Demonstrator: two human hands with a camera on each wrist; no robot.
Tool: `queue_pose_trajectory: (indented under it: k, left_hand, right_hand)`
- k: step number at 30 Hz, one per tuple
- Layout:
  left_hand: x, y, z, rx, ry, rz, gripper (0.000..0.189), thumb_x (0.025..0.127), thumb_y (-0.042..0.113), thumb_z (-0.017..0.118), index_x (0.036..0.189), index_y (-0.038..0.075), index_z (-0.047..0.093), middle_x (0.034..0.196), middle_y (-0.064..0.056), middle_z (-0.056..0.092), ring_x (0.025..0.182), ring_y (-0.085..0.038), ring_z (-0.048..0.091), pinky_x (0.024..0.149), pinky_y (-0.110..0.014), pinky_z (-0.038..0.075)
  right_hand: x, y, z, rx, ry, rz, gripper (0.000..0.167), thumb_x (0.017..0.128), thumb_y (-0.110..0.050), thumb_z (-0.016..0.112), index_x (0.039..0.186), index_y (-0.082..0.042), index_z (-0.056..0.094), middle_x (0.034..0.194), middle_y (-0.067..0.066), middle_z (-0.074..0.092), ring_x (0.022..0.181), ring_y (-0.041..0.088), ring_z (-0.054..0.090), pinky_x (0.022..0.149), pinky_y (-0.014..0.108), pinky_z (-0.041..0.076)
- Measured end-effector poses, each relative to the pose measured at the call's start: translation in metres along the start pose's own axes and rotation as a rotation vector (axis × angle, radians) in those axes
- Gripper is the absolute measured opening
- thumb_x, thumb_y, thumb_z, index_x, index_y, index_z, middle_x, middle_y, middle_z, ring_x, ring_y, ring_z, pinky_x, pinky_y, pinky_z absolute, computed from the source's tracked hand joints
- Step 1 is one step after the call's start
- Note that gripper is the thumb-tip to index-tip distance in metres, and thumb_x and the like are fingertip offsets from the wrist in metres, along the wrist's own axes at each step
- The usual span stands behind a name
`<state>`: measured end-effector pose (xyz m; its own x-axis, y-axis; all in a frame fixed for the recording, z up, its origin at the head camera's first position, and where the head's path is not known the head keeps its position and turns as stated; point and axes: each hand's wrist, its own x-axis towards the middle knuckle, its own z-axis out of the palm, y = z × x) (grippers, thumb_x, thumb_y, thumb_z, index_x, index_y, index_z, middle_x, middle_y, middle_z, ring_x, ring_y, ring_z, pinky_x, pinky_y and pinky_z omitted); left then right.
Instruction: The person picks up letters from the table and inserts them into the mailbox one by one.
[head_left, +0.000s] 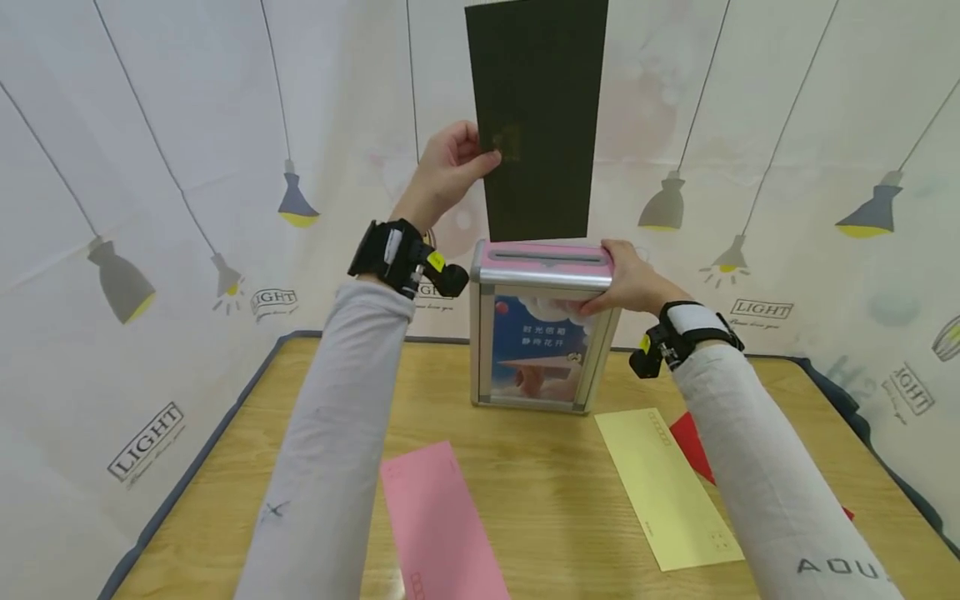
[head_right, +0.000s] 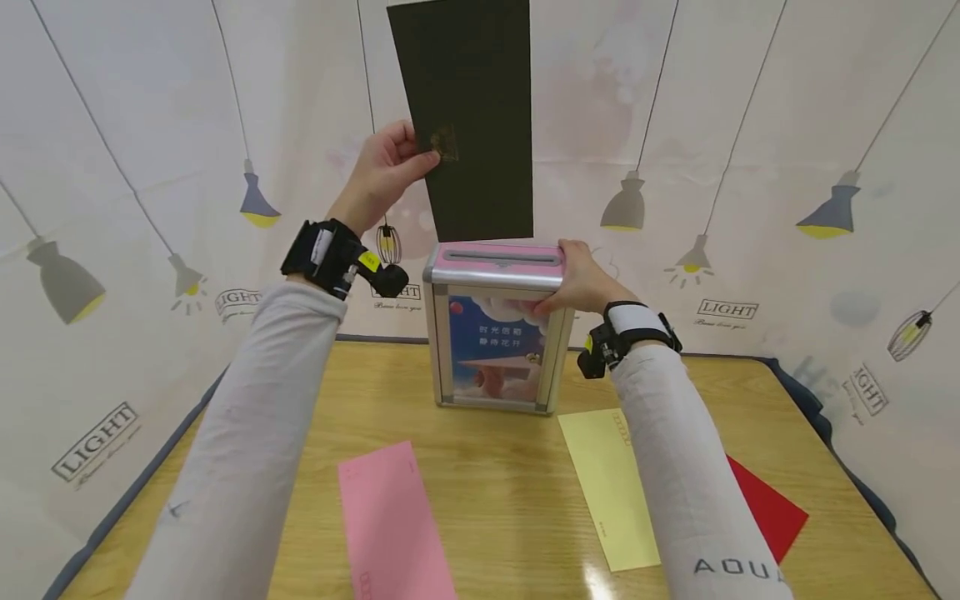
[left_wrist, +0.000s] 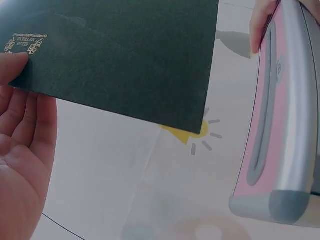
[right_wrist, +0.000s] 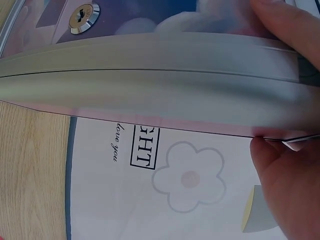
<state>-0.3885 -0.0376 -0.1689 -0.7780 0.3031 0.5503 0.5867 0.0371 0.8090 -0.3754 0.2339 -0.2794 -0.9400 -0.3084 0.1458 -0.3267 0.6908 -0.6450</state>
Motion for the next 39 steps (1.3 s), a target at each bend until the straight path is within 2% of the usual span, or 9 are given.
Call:
queue_pose_trajectory:
  k: [8,13,16,20,25,31,39]
  left_hand:
    - [0.005,-0.008,0.005,-0.007,-0.001,0.018,0.006,0.085,-0.004,0.056,0.089,-0.001,0.053,0.084,-0.004,0.060,0.079,-0.009,0.057,0.081,-0.023,0.046]
    - [0.002,-0.021,0.006,0.015,0.000,0.009,0.007,0.085,-0.004,0.056,0.091,-0.003,0.053,0.087,-0.010,0.061,0.080,-0.010,0.057,0.081,-0.023,0.046]
    - [0.000,-0.027,0.006,0.024,0.000,-0.004,0.008,0.085,-0.004,0.056,0.093,-0.004,0.053,0.090,-0.012,0.061,0.081,-0.009,0.057,0.082,-0.023,0.046]
    - [-0.002,-0.033,0.008,0.037,0.001,-0.016,0.009,0.086,-0.003,0.056,0.094,-0.004,0.053,0.091,-0.012,0.062,0.083,-0.009,0.058,0.083,-0.023,0.046]
    - [-0.001,-0.036,0.013,0.031,-0.001,-0.021,0.008,0.086,-0.002,0.056,0.093,-0.003,0.052,0.092,-0.013,0.061,0.083,-0.010,0.057,0.082,-0.023,0.046]
    - [0.001,-0.034,0.018,0.064,-0.001,-0.010,0.008,0.086,-0.002,0.057,0.093,-0.003,0.053,0.086,-0.008,0.060,0.077,-0.009,0.054,0.076,-0.020,0.045]
    - [0.001,-0.040,0.022,0.072,-0.011,0.005,0.008,0.086,-0.002,0.057,0.092,-0.004,0.052,0.089,-0.012,0.061,0.079,-0.009,0.056,0.076,-0.021,0.046]
  right_hand:
    - [0.000,0.000,0.000,0.038,0.012,-0.027,0.085,0.055,-0.011,0.087,0.124,-0.004,0.038,0.118,0.013,0.045,0.106,0.029,0.041,0.096,0.049,0.033]
    - [-0.005,-0.002,-0.001,-0.033,0.011,0.030,0.098,0.057,-0.016,0.086,0.133,0.001,0.026,0.129,0.019,0.031,0.112,0.033,0.034,0.098,0.052,0.030]
    - [-0.007,-0.002,-0.001,-0.047,0.008,0.043,0.100,0.058,-0.017,0.086,0.134,0.002,0.025,0.130,0.020,0.029,0.113,0.034,0.032,0.098,0.052,0.030]
    - [-0.007,-0.002,0.000,-0.014,0.007,0.029,0.089,0.056,-0.015,0.087,0.125,-0.001,0.034,0.120,0.016,0.038,0.108,0.031,0.038,0.095,0.049,0.033]
    - [-0.007,-0.001,0.001,-0.001,0.017,0.011,0.085,0.055,-0.013,0.087,0.122,-0.001,0.037,0.116,0.014,0.043,0.105,0.029,0.041,0.093,0.048,0.035]
    - [-0.007,0.000,0.002,-0.019,0.012,0.012,0.087,0.057,-0.013,0.086,0.125,0.001,0.034,0.120,0.017,0.038,0.107,0.031,0.037,0.095,0.049,0.033]
    - [-0.007,-0.001,0.005,-0.023,0.015,0.032,0.091,0.057,-0.012,0.086,0.129,0.001,0.030,0.123,0.017,0.034,0.110,0.032,0.035,0.095,0.050,0.033]
